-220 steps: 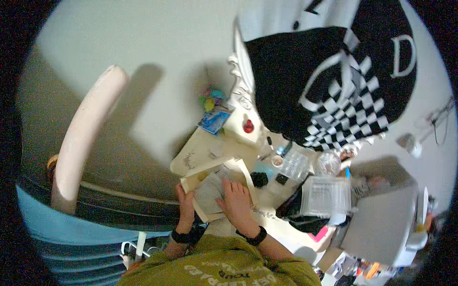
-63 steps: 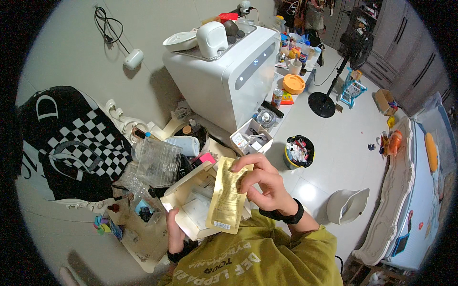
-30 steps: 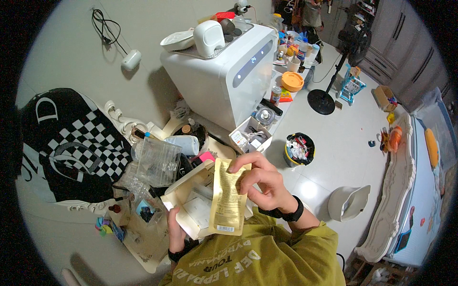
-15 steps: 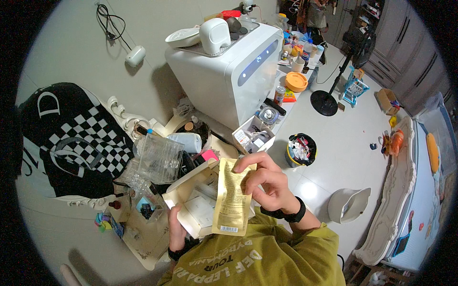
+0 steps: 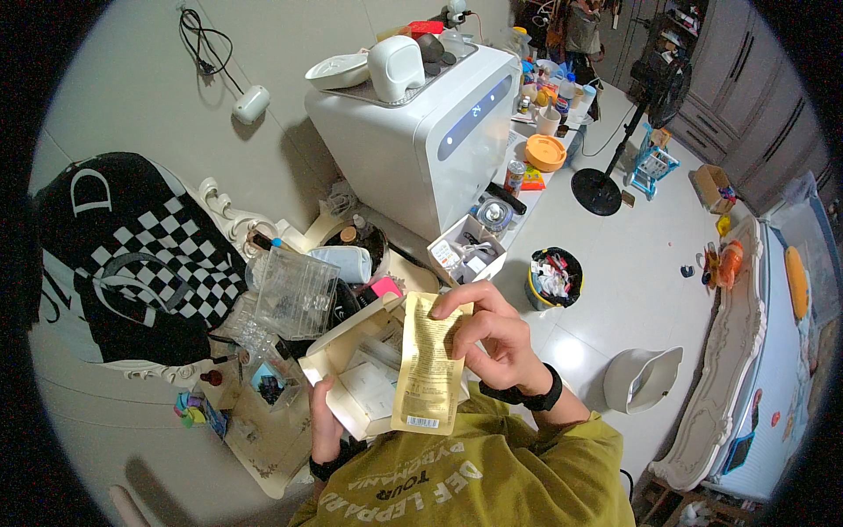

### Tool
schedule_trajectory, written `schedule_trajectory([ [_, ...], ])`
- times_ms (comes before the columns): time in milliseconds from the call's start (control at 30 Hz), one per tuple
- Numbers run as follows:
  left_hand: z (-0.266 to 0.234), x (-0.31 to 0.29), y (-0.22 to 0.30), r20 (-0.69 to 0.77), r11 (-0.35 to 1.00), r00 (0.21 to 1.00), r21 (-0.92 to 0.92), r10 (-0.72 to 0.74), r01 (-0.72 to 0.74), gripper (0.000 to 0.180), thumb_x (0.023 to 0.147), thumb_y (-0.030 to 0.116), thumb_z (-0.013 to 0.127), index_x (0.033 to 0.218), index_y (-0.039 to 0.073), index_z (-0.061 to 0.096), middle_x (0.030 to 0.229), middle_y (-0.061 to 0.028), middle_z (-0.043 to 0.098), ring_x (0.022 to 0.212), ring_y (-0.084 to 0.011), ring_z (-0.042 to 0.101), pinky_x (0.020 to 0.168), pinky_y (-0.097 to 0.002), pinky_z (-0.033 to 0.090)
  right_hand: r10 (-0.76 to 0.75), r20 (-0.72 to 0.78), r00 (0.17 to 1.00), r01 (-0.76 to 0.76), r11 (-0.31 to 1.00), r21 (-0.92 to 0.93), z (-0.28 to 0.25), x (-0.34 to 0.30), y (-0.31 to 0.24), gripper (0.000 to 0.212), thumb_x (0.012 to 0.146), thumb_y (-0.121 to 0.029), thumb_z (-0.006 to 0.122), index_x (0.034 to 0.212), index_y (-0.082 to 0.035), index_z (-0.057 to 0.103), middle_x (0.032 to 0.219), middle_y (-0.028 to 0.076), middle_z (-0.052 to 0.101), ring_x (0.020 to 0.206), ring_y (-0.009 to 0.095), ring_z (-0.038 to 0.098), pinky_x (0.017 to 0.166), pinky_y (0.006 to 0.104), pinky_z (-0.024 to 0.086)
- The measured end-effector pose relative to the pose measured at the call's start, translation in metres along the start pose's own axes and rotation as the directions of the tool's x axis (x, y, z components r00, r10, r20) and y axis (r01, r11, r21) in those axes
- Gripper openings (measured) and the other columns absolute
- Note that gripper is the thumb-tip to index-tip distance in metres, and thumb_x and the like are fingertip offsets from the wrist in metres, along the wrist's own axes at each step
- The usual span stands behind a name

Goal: Organize various items on a vanity table and wipe the surface.

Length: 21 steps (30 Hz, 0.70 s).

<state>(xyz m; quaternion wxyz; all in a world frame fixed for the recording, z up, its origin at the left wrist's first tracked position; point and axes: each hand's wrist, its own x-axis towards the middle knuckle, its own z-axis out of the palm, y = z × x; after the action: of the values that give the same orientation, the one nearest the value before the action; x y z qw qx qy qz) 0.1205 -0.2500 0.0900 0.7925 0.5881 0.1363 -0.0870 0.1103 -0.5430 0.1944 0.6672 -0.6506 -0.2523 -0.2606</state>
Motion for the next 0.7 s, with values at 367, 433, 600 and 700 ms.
schedule_trajectory([
  [367, -0.0012, 0.0017, -0.0024, -0.006, 1.0, 1.0, -0.016, -0.013, 0.013, 0.041, 0.077, 0.019, 0.049, 0.113, 0.001, 0.044, 0.101, -0.009, 0.053, 0.09, -0.0205, 0.054, 0.077, -0.0321, 0.044, -0.001, -0.009, 1.0, 0.001, 1.0, -0.014, -0.0015, -0.0019, 0.0015, 0.009, 0.071, 0.002, 0.049, 0.068, -0.006, 0.054, 0.102, 0.014, 0.05, 0.096, 0.023, 0.049, 0.08, 0.0311, 0.04],
  [433, -0.0044, 0.0019, -0.003, 0.013, 0.999, 0.999, -0.028, -0.041, 0.041, 0.04, 0.077, 0.019, 0.049, 0.112, 0.0, 0.045, 0.1, -0.0095, 0.054, 0.089, -0.0207, 0.055, 0.077, -0.0322, 0.045, 0.005, -0.009, 1.0, -0.005, 1.0, -0.013, -0.0014, -0.0021, 0.0016, 0.008, 0.071, 0.001, 0.05, 0.068, -0.006, 0.054, 0.102, 0.014, 0.05, 0.096, 0.023, 0.049, 0.08, 0.0311, 0.04],
  [600, -0.0033, 0.0027, -0.0047, 0.012, 0.998, 0.999, -0.034, -0.048, 0.049, 0.038, 0.078, 0.02, 0.049, 0.11, 0.0, 0.046, 0.099, -0.0094, 0.054, 0.088, -0.0207, 0.055, 0.076, -0.0321, 0.045, -0.009, -0.031, 0.999, 0.007, 0.999, -0.046, -0.002, -0.0031, 0.0018, 0.007, 0.073, -0.004, 0.051, 0.068, -0.005, 0.055, 0.1, 0.014, 0.05, 0.093, 0.022, 0.05, 0.077, 0.03, 0.041],
  [700, 0.0027, -0.0006, 0.0011, 0.014, 0.999, 0.999, -0.026, -0.033, 0.033, 0.038, 0.077, 0.019, 0.049, 0.11, 0.0, 0.046, 0.1, -0.0091, 0.054, 0.089, -0.0203, 0.055, 0.077, -0.0319, 0.045, -0.008, -0.036, 0.999, 0.007, 0.999, -0.05, -0.0019, -0.0029, 0.0034, 0.007, 0.072, -0.003, 0.05, 0.067, -0.005, 0.055, 0.1, 0.014, 0.05, 0.093, 0.022, 0.05, 0.077, 0.03, 0.04],
])
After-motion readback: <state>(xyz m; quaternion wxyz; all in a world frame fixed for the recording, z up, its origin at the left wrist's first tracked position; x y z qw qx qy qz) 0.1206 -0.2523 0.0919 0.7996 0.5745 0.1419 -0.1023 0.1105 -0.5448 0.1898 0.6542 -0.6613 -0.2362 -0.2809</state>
